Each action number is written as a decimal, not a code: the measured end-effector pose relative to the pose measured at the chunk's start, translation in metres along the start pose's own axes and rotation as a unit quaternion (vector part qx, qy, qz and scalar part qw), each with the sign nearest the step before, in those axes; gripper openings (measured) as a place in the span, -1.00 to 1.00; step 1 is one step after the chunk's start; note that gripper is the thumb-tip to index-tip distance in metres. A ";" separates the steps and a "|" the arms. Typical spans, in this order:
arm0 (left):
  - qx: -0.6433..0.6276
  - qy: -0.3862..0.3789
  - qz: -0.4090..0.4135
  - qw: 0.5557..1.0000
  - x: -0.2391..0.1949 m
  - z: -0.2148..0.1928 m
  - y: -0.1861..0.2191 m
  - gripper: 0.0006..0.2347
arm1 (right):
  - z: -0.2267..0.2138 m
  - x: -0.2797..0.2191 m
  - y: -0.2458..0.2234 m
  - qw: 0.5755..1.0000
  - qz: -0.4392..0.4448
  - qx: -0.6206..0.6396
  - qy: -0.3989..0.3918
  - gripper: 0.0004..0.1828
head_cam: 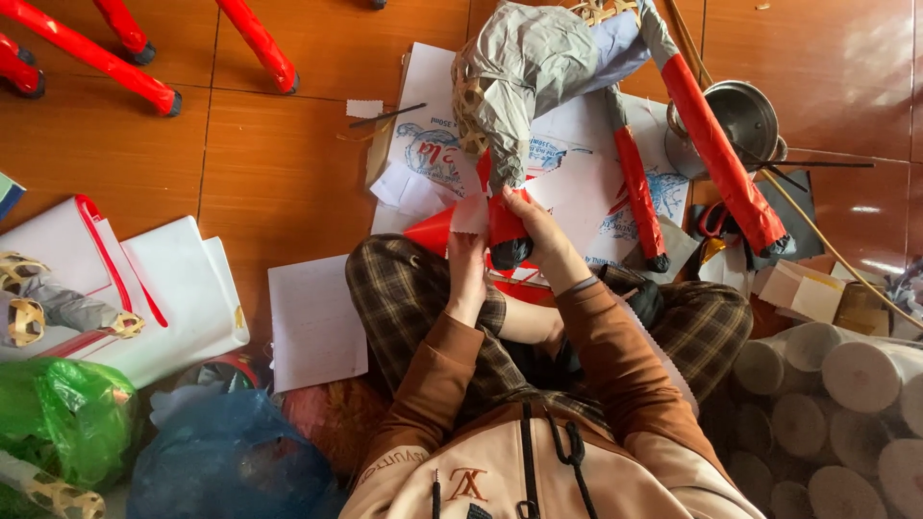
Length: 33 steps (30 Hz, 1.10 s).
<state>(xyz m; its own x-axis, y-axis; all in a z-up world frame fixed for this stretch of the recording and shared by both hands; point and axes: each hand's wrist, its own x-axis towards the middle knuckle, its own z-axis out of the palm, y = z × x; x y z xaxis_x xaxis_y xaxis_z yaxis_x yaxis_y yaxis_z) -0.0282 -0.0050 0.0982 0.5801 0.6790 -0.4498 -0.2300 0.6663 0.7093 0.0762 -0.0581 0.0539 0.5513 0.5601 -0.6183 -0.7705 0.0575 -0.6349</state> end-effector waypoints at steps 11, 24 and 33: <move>0.113 0.111 0.058 0.986 -0.009 0.010 0.050 -0.68 | 0.001 -0.007 -0.003 1.000 0.009 -0.006 0.004 -0.30; -0.027 0.318 -0.037 0.947 0.081 -0.017 0.071 -0.29 | 0.023 -0.026 -0.012 0.994 -0.026 -0.098 0.031 0.08; 0.248 -0.202 0.384 0.866 0.079 0.092 0.039 -0.40 | -0.013 -0.015 0.003 0.571 -0.468 -0.670 0.077 -0.21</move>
<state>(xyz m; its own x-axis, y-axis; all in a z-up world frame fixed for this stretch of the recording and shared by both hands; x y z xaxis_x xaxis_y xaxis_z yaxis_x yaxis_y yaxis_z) 0.0804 0.0470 0.1401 0.6540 0.6339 0.4128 -0.3626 -0.2162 0.9065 0.0696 -0.0774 0.0550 0.6218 0.7173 0.3142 0.7646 -0.4692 -0.4420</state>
